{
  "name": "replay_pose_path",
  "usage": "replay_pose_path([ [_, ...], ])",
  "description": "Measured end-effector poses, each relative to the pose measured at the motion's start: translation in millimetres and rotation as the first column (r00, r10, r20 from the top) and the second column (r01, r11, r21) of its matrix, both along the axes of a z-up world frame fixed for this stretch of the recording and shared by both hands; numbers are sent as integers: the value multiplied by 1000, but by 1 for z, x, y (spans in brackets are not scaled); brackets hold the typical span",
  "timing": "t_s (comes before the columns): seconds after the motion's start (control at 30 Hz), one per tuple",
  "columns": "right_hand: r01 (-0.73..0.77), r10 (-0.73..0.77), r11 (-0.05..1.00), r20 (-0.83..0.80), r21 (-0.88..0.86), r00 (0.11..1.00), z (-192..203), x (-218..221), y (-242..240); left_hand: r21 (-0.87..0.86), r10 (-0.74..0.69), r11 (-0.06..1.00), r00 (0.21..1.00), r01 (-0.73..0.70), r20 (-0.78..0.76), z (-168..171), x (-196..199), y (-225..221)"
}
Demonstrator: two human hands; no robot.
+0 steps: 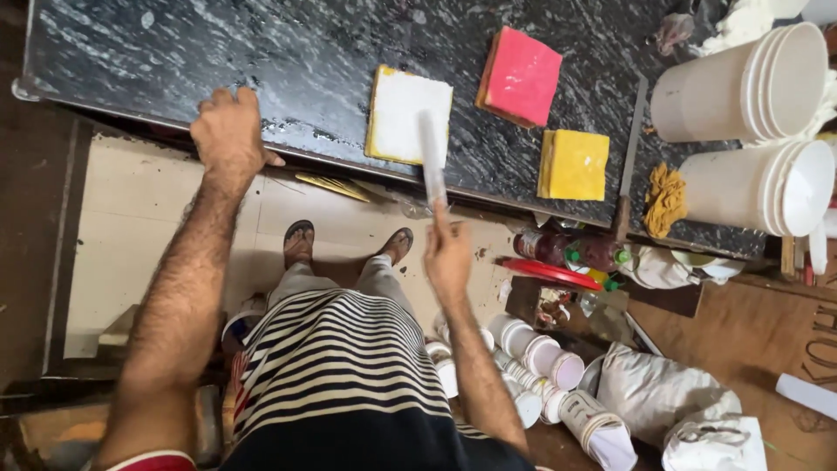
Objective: Assembling square cake or pastry layers using cream and edible decorative sheets.
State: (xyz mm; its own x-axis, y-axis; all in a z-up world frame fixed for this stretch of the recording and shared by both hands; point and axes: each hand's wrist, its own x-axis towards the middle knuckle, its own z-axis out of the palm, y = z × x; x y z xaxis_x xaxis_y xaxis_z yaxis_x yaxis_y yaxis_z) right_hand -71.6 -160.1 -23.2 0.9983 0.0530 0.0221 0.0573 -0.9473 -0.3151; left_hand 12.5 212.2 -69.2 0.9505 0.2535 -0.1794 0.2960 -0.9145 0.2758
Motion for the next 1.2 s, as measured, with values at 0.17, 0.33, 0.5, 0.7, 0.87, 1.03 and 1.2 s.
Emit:
replay_pose_path([
  [0.17, -48, 53, 998, -232, 29, 971, 33, -21, 46, 6, 14, 1000, 997, -14, -78, 8, 5, 0],
  [0.33, -92, 91, 995, 29, 45, 995, 14, 38, 11, -29, 14, 999, 999, -15, -50, 8, 1, 1],
  [0.5, -96, 88, 995, -164, -37, 982, 3, 56, 23, -38, 13, 999, 1000, -14, -19, 5, 1, 2],
  [0.7, -280, 280, 960, -93, 13, 955, 29, -14, 43, -50, 39, 998, 999, -39, 8, 4, 0, 0],
  [0.87, -201, 257, 915, -121, 351, 959, 59, -3, -37, 19, 16, 1000, 996, -18, 90, -14, -10, 4],
  [1.03, 275, -111, 488, -253, 828, 961, 167, 80, -160, 60, -76, 996, 993, 70, 90, -30, -9, 2],
  [1.2, 288, -430, 701, 65, 653, 900, 247, 150, -320, 313, -45, 950, 996, 18, 81, -5, -23, -29],
])
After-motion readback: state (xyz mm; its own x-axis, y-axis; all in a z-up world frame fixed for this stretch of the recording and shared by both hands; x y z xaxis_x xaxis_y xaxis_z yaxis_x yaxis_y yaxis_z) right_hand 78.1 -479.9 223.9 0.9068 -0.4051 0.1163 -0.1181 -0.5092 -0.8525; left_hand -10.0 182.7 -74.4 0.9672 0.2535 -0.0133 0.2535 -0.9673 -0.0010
